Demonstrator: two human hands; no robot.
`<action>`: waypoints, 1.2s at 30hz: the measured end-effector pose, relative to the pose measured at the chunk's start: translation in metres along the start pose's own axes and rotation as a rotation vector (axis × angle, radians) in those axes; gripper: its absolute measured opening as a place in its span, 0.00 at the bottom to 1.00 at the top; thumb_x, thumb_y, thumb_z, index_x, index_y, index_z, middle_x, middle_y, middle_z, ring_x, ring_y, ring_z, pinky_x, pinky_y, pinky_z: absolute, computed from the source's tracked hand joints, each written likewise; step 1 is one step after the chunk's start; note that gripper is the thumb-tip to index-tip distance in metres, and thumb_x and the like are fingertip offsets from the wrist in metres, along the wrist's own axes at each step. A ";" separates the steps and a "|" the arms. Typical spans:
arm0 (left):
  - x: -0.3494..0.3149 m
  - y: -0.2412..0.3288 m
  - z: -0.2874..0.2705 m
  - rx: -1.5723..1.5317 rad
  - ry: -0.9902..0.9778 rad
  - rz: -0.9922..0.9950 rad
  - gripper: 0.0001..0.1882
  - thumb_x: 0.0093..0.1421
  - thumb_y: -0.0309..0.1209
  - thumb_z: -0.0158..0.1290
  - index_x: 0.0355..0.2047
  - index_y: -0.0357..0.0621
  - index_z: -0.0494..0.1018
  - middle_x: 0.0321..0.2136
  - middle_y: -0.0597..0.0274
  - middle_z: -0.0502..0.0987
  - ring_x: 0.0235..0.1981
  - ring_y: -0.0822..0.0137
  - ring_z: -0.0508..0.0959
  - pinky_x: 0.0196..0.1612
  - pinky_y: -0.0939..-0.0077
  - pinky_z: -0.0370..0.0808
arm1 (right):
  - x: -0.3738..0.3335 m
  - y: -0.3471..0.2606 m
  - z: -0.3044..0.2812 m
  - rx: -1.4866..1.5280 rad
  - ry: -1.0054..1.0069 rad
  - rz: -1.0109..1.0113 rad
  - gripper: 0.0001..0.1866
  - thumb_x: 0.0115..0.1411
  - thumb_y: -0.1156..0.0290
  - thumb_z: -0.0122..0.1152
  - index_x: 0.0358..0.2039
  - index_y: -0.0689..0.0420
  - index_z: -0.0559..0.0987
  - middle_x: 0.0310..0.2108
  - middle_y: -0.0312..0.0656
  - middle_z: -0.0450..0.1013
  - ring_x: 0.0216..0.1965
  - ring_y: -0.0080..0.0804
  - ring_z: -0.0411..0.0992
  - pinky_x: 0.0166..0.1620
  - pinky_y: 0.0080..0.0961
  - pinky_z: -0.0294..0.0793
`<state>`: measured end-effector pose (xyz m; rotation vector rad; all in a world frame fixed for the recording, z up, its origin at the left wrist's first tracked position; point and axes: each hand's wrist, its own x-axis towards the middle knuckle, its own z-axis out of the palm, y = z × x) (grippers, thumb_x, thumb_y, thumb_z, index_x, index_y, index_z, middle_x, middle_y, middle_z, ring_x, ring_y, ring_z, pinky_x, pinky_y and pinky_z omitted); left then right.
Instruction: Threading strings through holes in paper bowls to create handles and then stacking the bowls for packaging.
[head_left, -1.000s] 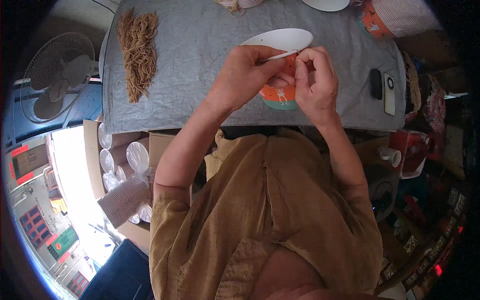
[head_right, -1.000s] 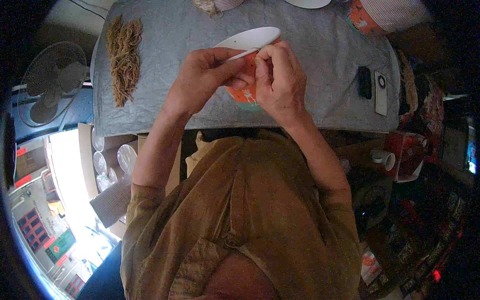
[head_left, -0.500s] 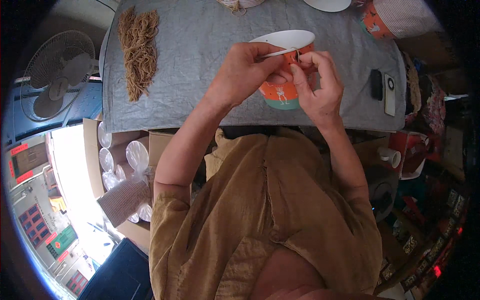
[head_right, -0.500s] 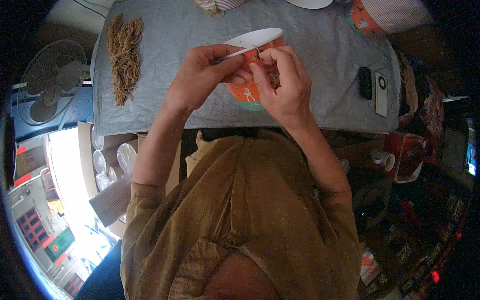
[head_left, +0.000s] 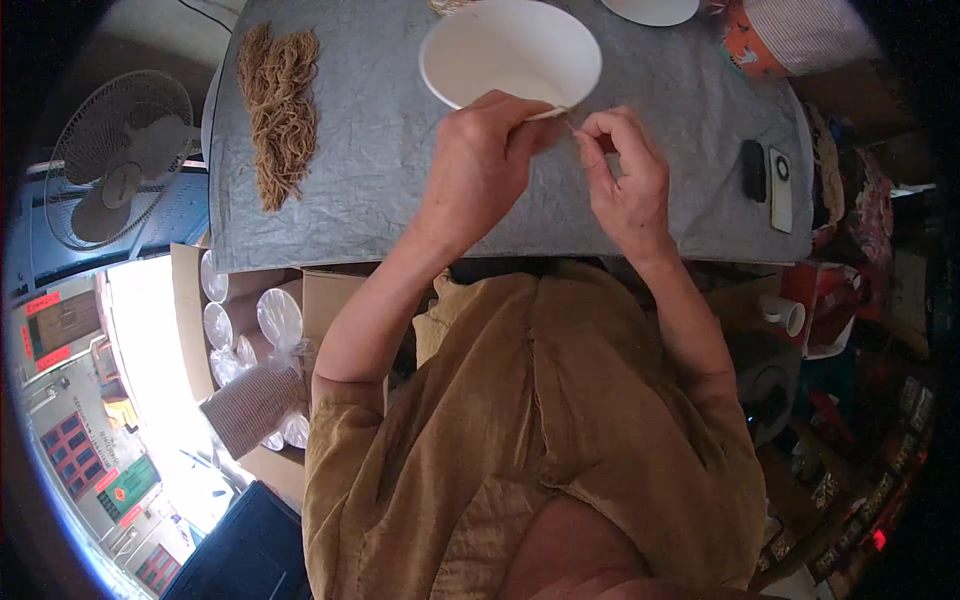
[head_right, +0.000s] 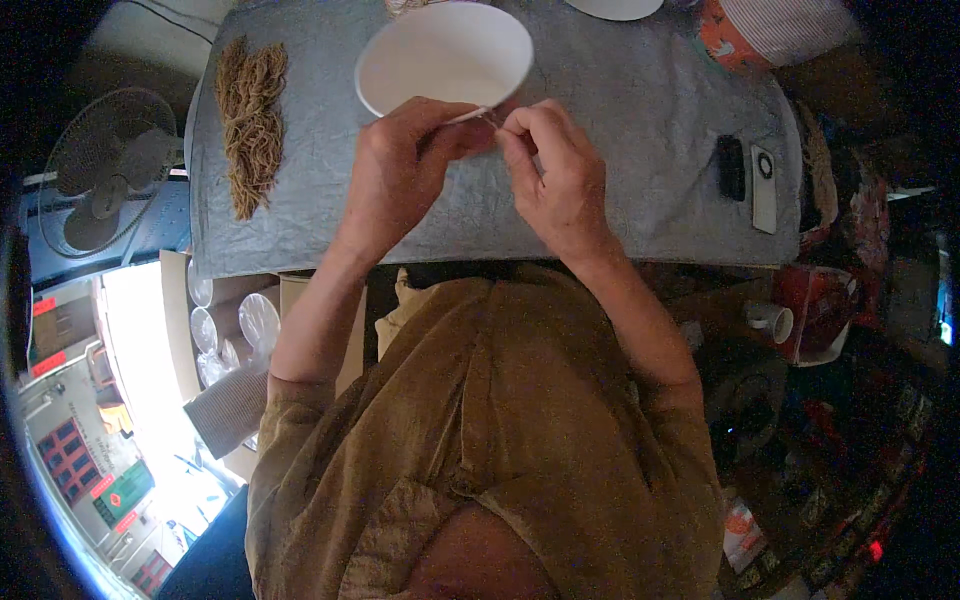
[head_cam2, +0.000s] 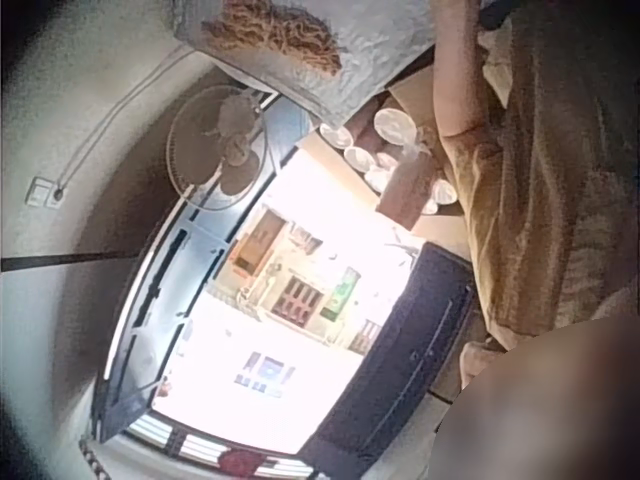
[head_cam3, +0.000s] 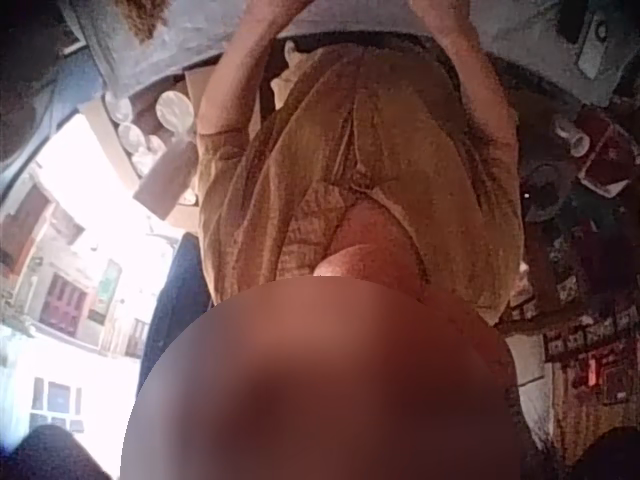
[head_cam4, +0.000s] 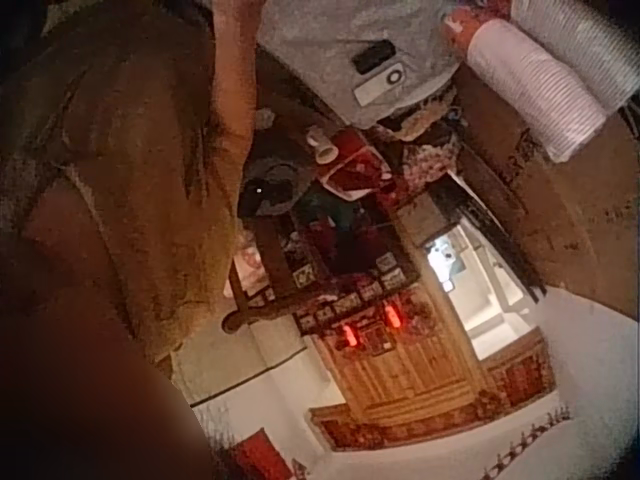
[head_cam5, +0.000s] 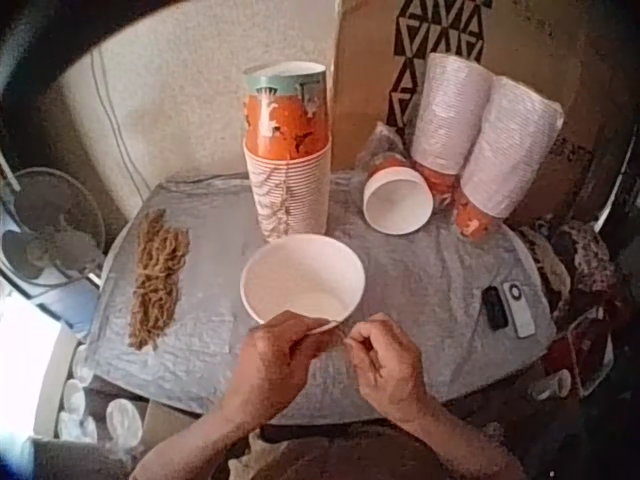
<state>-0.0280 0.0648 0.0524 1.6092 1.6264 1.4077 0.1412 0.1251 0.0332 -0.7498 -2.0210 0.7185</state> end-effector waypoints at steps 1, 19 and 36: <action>-0.001 -0.007 -0.001 0.150 0.053 0.113 0.09 0.58 0.18 0.53 0.39 0.34 0.80 0.30 0.50 0.82 0.28 0.60 0.84 0.33 0.71 0.80 | -0.003 -0.001 0.000 0.078 -0.018 0.081 0.06 0.59 0.78 0.62 0.35 0.61 0.73 0.34 0.42 0.72 0.33 0.32 0.73 0.37 0.27 0.73; -0.024 -0.008 -0.008 -0.022 -0.189 0.035 0.16 0.56 0.18 0.59 0.46 0.39 0.77 0.45 0.54 0.79 0.36 0.57 0.83 0.34 0.69 0.81 | -0.046 0.025 0.002 1.127 -0.234 0.824 0.09 0.66 0.69 0.56 0.41 0.61 0.79 0.37 0.39 0.77 0.32 0.22 0.70 0.38 0.21 0.72; -0.023 -0.018 0.003 0.234 -0.258 0.212 0.06 0.56 0.23 0.59 0.35 0.41 0.77 0.38 0.57 0.79 0.36 0.52 0.81 0.37 0.63 0.79 | -0.033 0.017 -0.009 0.603 -0.377 0.714 0.10 0.67 0.67 0.58 0.36 0.61 0.80 0.28 0.35 0.77 0.24 0.15 0.68 0.27 0.16 0.68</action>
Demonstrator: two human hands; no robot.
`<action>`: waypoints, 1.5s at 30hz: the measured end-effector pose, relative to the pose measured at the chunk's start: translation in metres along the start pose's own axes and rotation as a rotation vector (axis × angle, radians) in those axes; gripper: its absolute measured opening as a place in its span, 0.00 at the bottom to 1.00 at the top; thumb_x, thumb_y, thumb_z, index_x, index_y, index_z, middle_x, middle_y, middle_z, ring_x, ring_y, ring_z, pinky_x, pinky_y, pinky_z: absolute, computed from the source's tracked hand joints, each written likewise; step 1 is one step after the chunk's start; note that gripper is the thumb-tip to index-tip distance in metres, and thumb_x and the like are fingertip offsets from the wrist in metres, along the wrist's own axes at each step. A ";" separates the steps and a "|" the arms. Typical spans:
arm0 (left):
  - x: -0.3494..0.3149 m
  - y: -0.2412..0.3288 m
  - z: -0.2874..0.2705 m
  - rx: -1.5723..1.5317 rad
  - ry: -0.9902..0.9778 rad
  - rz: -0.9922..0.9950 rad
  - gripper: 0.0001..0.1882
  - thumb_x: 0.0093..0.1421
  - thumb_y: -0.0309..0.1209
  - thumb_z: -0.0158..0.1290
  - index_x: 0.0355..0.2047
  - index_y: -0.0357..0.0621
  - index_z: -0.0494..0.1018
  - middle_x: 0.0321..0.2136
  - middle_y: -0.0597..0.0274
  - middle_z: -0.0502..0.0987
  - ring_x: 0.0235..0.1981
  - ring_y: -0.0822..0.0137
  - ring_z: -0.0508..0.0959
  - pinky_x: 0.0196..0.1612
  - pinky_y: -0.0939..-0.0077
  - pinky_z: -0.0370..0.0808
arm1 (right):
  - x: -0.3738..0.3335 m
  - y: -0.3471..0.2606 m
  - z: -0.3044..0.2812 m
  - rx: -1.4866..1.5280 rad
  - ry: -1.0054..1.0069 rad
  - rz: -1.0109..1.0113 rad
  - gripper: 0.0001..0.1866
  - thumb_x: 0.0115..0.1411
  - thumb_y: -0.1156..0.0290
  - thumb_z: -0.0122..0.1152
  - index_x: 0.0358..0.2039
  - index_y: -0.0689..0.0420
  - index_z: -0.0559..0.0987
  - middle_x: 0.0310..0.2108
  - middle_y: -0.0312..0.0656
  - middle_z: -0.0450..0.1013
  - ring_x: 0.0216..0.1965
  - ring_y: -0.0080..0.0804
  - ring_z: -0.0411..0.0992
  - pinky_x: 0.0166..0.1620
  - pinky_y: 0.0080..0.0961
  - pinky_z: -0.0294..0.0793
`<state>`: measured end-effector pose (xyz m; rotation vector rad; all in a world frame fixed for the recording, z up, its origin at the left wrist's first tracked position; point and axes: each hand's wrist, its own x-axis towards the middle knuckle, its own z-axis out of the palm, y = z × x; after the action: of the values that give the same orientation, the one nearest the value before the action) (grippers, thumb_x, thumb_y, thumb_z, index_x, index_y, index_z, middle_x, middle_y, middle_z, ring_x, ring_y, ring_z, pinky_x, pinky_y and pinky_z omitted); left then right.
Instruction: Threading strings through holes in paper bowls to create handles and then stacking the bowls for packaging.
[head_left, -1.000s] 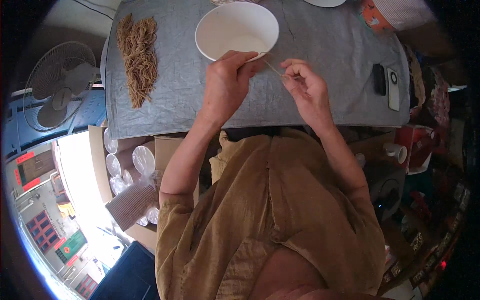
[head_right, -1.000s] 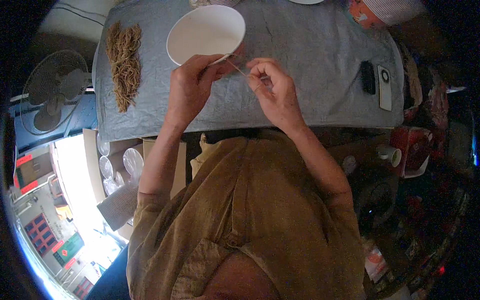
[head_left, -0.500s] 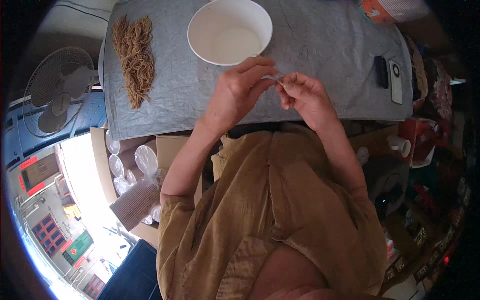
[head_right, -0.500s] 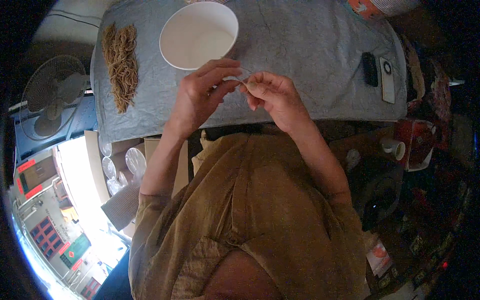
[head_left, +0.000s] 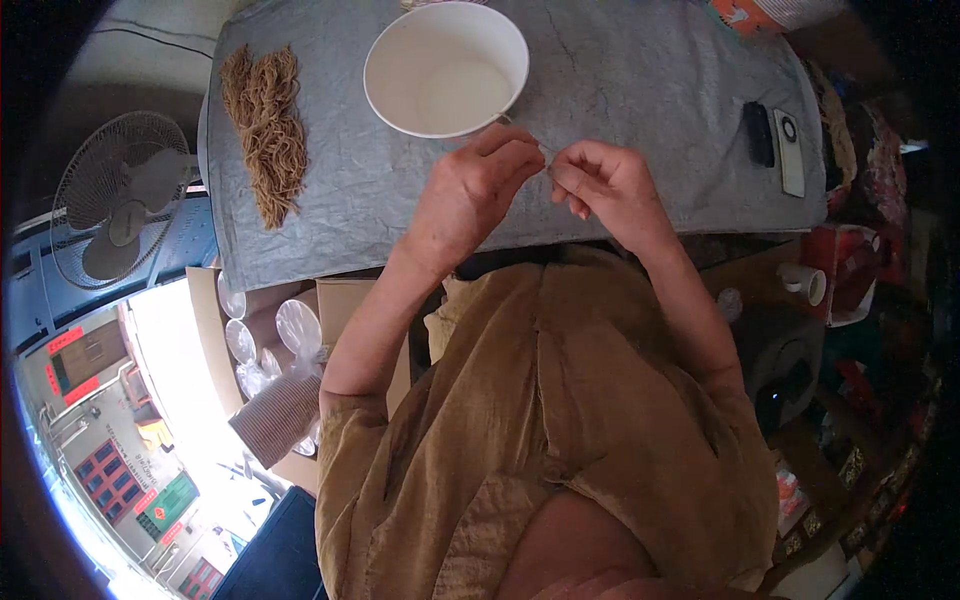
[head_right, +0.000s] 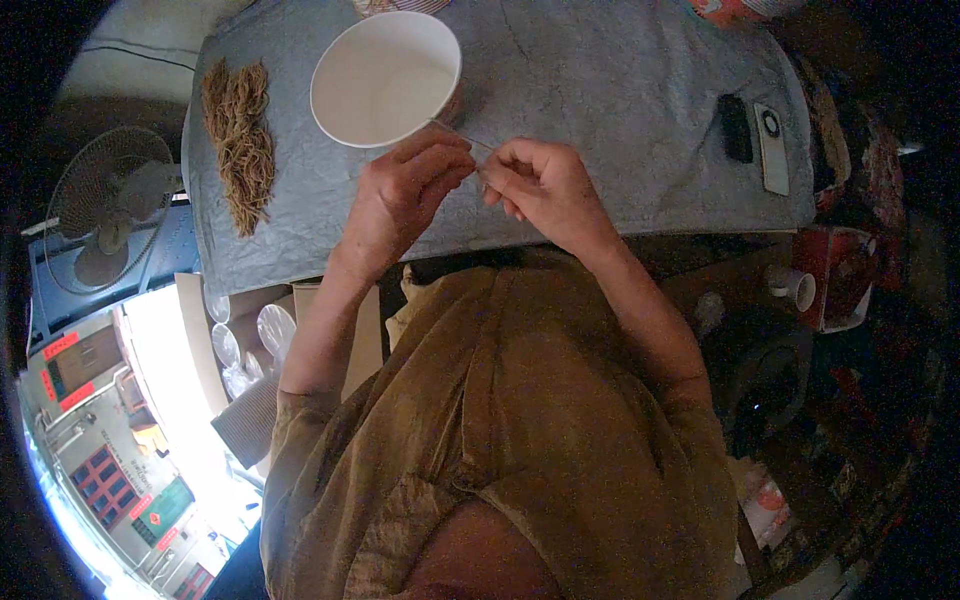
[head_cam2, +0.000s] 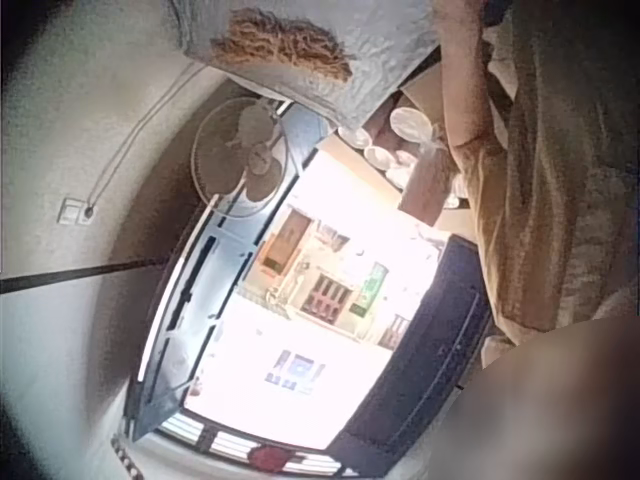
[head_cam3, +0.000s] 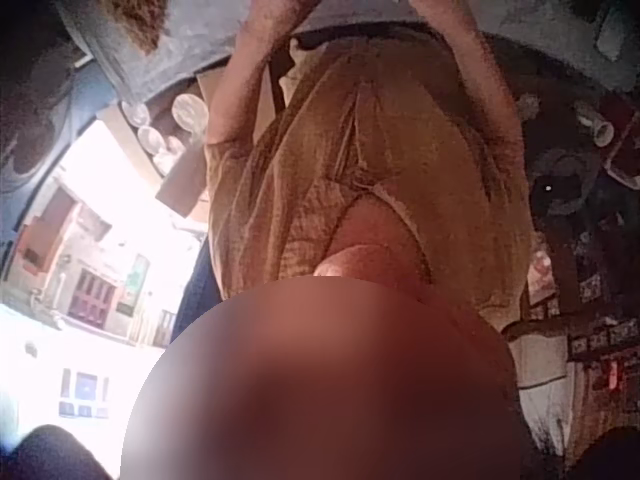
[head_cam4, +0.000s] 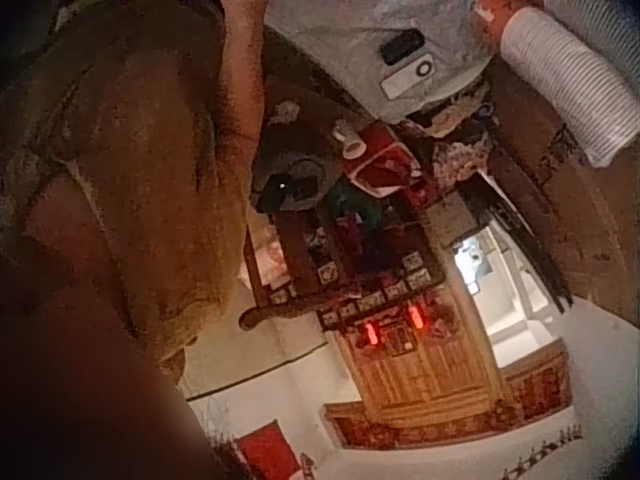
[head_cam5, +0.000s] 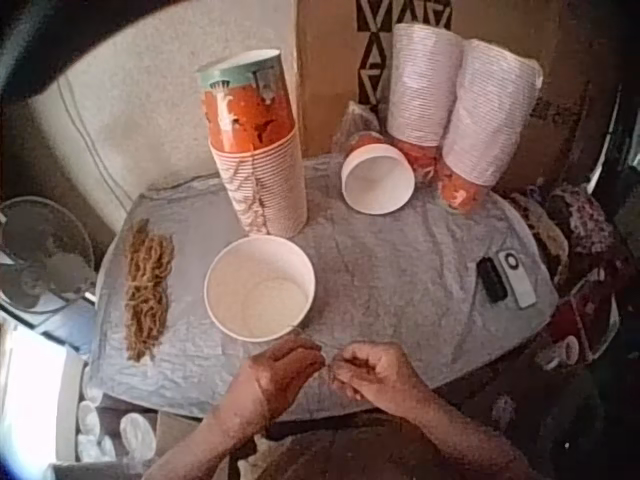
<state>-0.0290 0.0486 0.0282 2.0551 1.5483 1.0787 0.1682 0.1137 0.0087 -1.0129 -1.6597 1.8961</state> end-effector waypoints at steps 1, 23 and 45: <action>0.000 -0.001 0.000 -0.003 0.003 0.012 0.07 0.55 0.23 0.59 0.35 0.41 0.78 0.38 0.57 0.79 0.36 0.52 0.81 0.37 0.63 0.79 | 0.000 0.000 0.000 0.003 0.000 0.008 0.08 0.66 0.69 0.60 0.35 0.61 0.80 0.28 0.33 0.76 0.24 0.15 0.68 0.28 0.16 0.68; 0.049 -0.015 -0.016 0.219 -0.287 0.022 0.11 0.60 0.24 0.54 0.44 0.43 0.77 0.36 0.52 0.81 0.34 0.50 0.81 0.36 0.61 0.79 | 0.022 -0.039 -0.021 -0.469 0.000 -0.488 0.04 0.57 0.76 0.66 0.31 0.62 0.80 0.28 0.35 0.73 0.25 0.18 0.67 0.30 0.20 0.68; 0.029 -0.029 -0.031 -0.820 -0.259 -0.365 0.14 0.70 0.35 0.50 0.44 0.36 0.77 0.33 0.64 0.81 0.31 0.76 0.80 0.35 0.82 0.78 | 0.031 -0.070 -0.009 -0.264 0.101 -0.335 0.06 0.64 0.72 0.61 0.35 0.61 0.79 0.24 0.28 0.71 0.26 0.13 0.66 0.29 0.13 0.65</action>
<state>-0.0681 0.0803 0.0395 1.2395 1.0372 1.0164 0.1442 0.1560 0.0690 -0.8443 -1.9153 1.4173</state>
